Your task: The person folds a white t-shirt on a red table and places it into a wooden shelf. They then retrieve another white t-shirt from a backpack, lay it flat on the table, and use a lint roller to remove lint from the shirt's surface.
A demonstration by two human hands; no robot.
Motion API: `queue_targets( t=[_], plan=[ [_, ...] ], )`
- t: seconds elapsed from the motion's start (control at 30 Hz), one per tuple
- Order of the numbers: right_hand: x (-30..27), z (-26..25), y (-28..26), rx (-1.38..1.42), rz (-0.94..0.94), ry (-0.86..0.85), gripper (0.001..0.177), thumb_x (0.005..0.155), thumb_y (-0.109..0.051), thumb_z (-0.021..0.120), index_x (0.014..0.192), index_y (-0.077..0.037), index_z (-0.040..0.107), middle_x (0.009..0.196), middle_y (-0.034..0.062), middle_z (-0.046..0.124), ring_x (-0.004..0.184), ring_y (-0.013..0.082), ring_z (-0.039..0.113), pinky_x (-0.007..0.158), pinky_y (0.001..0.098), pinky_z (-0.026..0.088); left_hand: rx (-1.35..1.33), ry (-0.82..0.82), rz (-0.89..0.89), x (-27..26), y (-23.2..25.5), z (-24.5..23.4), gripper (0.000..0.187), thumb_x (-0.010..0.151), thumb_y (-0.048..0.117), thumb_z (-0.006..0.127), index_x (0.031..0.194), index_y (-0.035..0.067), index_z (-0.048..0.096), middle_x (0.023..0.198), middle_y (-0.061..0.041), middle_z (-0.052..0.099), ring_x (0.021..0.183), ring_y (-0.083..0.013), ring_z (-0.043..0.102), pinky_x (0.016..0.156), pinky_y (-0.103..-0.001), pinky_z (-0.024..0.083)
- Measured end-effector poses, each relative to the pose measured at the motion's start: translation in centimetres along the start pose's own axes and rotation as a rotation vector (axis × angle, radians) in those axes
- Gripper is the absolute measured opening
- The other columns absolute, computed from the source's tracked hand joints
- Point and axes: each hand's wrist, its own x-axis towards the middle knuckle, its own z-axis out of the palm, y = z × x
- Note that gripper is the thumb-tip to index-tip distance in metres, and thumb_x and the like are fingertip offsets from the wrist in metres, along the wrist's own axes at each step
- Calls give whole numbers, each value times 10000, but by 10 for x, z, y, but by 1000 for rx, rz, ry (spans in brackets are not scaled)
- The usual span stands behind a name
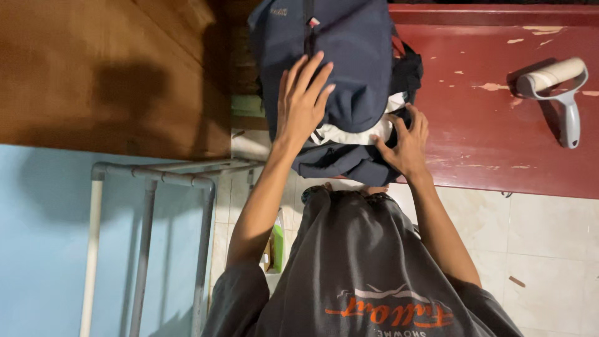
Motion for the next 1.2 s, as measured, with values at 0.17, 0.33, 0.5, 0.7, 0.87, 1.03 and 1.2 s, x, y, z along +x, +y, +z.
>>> queue_targets(
  t=[0.17,0.33,0.5,0.7,0.87,1.03,1.2],
  plan=[
    [5,3,-19,-47,-70,-14,530,833,-365,851,1253,-80,696,1539,245,400,1433,470,332,1165,585,292,-26,70,9,30,-5,-1,331,1013,238,734,1313,103,701,1511,-33,537,1437,-304,458,1203,-505,414],
    [2,18,-29,-42,-81,-25,326,850,-227,819,1130,-104,705,1505,192,490,1434,427,376,1173,548,315,28,124,13,40,-5,5,321,1006,245,734,1290,101,702,1491,-44,524,1440,-308,423,1185,-507,393],
    [-6,4,-19,279,-31,-10,242,937,-137,734,1130,-16,650,1422,164,562,1376,378,440,1177,498,360,25,116,-5,37,-9,6,325,999,291,742,1284,140,703,1502,-39,501,1442,-308,416,1179,-534,388],
    [-19,-72,13,343,40,184,262,1048,-148,694,1242,22,649,1318,159,571,1232,300,549,1035,400,463,54,81,-23,31,-13,4,336,1006,321,737,1300,164,695,1498,-50,506,1432,-321,415,1166,-550,389],
    [-29,-119,63,476,96,424,292,1188,-235,678,1286,18,569,1276,125,494,1119,161,544,935,284,489,128,84,7,23,-12,4,365,1014,345,724,1326,160,676,1486,-62,505,1418,-328,419,1143,-575,394],
    [-18,-137,140,526,44,693,234,1193,-183,603,1315,-4,514,1214,98,539,1049,161,551,936,305,472,166,41,5,9,-12,2,396,1030,354,708,1362,146,648,1482,-85,503,1406,-333,427,1119,-581,402],
    [-22,-108,148,41,187,453,355,1136,-50,645,1447,28,493,1378,212,524,1292,304,509,1160,425,428,81,-28,-4,-5,-2,5,439,1003,333,723,1378,131,616,1496,-95,499,1430,-327,417,1141,-620,377]
  ],
)
